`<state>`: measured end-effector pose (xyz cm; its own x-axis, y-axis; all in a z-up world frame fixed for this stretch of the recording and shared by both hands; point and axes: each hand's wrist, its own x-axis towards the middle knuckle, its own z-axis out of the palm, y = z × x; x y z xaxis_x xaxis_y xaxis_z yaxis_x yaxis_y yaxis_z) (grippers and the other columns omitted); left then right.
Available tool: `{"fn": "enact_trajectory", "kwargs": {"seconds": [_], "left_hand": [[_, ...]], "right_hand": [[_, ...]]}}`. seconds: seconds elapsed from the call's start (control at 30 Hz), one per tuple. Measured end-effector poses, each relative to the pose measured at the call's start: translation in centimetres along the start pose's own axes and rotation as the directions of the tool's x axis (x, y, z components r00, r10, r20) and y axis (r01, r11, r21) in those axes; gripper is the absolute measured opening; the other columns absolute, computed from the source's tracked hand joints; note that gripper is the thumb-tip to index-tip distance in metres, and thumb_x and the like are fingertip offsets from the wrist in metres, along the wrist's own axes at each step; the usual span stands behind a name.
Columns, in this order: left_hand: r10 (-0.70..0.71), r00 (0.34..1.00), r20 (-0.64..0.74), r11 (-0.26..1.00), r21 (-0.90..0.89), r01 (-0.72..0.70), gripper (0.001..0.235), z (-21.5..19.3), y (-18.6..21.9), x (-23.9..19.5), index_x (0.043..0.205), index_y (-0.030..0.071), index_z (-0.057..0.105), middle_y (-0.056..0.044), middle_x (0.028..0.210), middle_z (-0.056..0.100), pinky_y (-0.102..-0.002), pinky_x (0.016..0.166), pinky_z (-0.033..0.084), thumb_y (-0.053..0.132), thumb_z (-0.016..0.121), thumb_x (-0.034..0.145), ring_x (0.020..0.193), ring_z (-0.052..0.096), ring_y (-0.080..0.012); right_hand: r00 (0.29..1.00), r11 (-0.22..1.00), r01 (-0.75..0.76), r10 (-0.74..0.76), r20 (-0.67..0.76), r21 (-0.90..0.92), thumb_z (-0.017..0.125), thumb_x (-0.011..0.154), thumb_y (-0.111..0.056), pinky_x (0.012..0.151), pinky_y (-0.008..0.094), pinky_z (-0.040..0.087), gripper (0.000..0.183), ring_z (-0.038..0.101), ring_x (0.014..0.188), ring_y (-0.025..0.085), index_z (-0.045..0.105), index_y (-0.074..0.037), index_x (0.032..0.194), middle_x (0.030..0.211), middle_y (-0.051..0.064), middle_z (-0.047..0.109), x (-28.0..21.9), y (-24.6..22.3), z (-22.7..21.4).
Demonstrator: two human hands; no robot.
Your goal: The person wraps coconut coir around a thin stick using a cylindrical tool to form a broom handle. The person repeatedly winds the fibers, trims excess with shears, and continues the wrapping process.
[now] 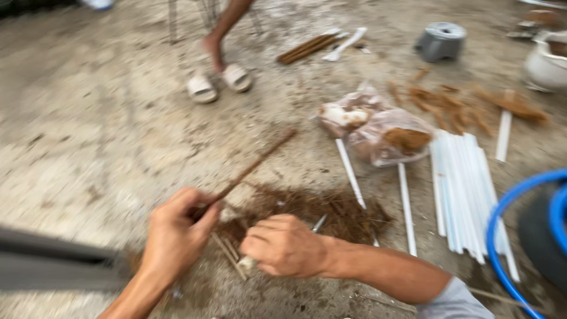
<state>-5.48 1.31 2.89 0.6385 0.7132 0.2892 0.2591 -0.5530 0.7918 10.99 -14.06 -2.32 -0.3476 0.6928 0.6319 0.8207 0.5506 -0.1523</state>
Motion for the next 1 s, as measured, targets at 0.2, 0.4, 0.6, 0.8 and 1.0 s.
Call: {"fn": "enact_trajectory", "kwargs": {"seconds": [0.2,0.4,0.6,0.8,1.0], "left_hand": [[-0.008,0.995,0.102,0.999,0.042,0.004,0.006,0.0,2.8,-0.1,0.086,0.002,0.073,-0.007,0.084,0.075,-0.032,0.05,0.052,0.007,0.076,0.085,0.062,0.068,-0.0134],[0.236,0.961,0.142,0.97,0.033,-0.242,0.003,1.1,1.7,-0.9,0.084,0.002,0.072,-0.009,0.085,0.075,-0.032,0.055,0.059,0.003,0.075,0.085,0.068,0.074,-0.0155],[0.245,0.866,0.437,0.948,0.078,-0.308,0.013,2.2,1.5,-1.8,0.076,0.009,0.071,-0.005,0.079,0.071,-0.028,0.054,0.058,0.0,0.069,0.086,0.067,0.071,-0.0154],[0.175,0.687,0.705,0.973,-0.016,-0.231,0.014,1.3,3.2,-2.9,0.071,0.009,0.068,-0.002,0.078,0.068,-0.031,0.047,0.055,0.004,0.073,0.084,0.064,0.069,-0.0154],[0.336,0.725,0.601,0.94,-0.26,-0.22,0.012,0.9,3.3,-2.7,0.079,0.005,0.062,-0.003,0.08,0.065,-0.03,0.057,0.056,0.001,0.074,0.08,0.068,0.066,-0.0125]], "right_hand": [[0.994,0.99,0.109,-0.106,0.038,-0.093,0.074,0.088,-0.008,0.06,0.034,0.047,0.013,0.061,0.071,0.017,0.062,-0.007,0.09,0.08,0.003,0.06,2.0,-1.4,-4.2],[0.971,0.971,0.22,-0.208,0.119,-0.092,0.072,0.085,-0.015,0.057,0.034,0.044,0.014,0.058,0.067,0.018,0.061,-0.007,0.086,0.075,0.002,0.057,2.2,-2.0,-6.5],[0.971,0.953,0.234,-0.237,0.007,-0.193,0.068,0.107,-0.018,0.046,0.028,0.037,0.029,0.046,0.054,0.008,0.057,-0.016,0.08,0.063,-0.006,0.05,0.8,0.4,-5.9],[0.979,0.943,-0.163,0.117,0.168,0.291,0.073,0.096,-0.03,0.04,0.023,0.036,0.032,0.044,0.049,0.006,0.053,-0.017,0.075,0.059,-0.007,0.046,-1.7,5.9,-5.7],[0.855,0.481,-0.51,0.373,0.36,0.713,0.075,0.093,-0.031,0.043,0.024,0.037,0.032,0.049,0.051,0.006,0.055,-0.014,0.076,0.06,-0.006,0.051,-4.1,7.8,-1.1]]}}
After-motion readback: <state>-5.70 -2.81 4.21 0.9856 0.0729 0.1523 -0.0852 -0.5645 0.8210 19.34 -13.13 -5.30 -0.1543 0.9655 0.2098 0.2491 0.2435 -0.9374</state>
